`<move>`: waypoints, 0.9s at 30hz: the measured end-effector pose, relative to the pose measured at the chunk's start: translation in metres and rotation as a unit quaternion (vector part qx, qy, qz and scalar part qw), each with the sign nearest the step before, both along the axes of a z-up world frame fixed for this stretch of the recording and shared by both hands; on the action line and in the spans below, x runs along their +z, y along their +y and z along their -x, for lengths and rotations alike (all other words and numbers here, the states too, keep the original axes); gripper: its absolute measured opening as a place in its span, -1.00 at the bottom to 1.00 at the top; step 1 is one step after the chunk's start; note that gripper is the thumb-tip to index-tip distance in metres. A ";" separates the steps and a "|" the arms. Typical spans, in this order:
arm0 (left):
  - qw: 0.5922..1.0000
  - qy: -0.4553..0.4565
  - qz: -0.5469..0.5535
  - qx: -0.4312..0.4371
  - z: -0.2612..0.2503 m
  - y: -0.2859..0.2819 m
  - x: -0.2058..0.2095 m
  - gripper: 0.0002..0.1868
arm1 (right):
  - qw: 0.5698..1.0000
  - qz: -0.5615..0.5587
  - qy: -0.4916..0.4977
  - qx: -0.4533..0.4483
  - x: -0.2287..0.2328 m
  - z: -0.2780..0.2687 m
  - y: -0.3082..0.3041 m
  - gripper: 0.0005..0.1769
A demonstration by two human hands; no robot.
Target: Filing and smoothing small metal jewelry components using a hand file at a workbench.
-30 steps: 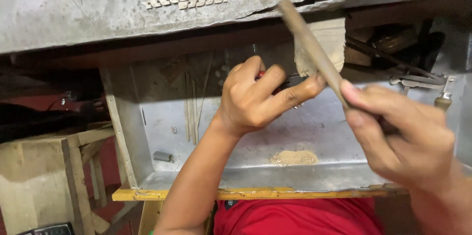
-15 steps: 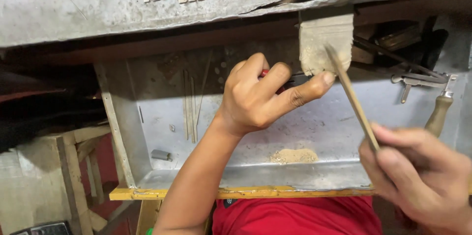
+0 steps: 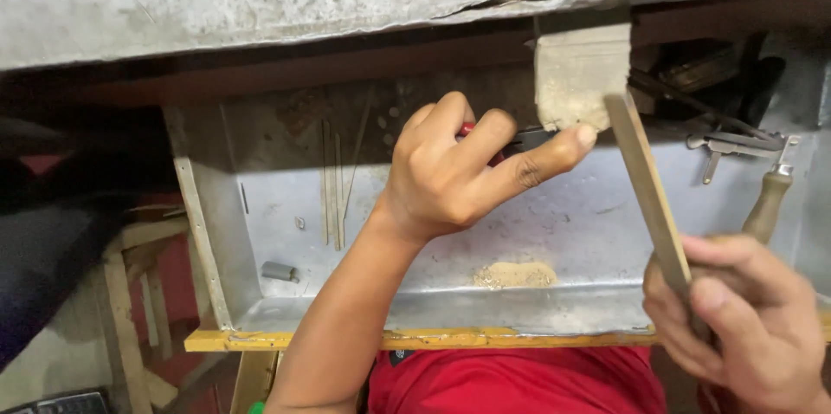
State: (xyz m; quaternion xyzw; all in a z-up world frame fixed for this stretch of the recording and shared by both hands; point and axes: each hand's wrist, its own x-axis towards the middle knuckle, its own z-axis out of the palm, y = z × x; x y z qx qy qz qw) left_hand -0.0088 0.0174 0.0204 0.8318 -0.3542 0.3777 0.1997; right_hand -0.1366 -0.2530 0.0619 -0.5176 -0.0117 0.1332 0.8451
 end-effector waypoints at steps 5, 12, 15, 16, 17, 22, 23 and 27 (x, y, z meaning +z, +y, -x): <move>1.000 -0.008 -0.011 -0.003 -0.001 0.001 0.001 -0.62 | 0.976 0.215 -0.003 -0.027 0.025 -0.008 0.018 -0.59; 1.000 -0.003 0.022 -0.022 0.000 -0.001 0.023 -0.63 | 0.776 0.476 -0.411 0.049 0.053 -0.091 0.044 -0.65; 0.997 0.060 0.039 -0.022 0.012 0.002 0.009 -0.61 | 0.842 0.480 -0.244 -0.034 0.032 -0.072 0.038 -0.10; 0.997 0.059 0.040 -0.020 0.016 0.003 0.009 -0.61 | 0.841 0.480 -0.246 -0.033 0.026 -0.072 0.044 -0.10; 0.987 0.111 0.092 -0.075 0.020 0.003 0.009 -0.64 | 0.881 0.411 -0.221 -0.081 0.020 -0.072 0.050 -0.47; 0.904 0.297 0.238 -0.195 0.032 -0.010 0.018 -0.55 | 0.943 0.251 -0.177 -0.127 -0.015 -0.074 0.042 -0.59; 0.878 0.335 0.259 -0.226 0.034 -0.012 0.022 -0.61 | 0.923 0.283 -0.234 -0.114 -0.013 -0.075 0.041 -0.66; 0.802 0.441 0.298 -0.272 0.040 -0.016 0.026 -0.66 | 0.909 0.288 -0.283 -0.105 -0.012 -0.078 0.043 -0.85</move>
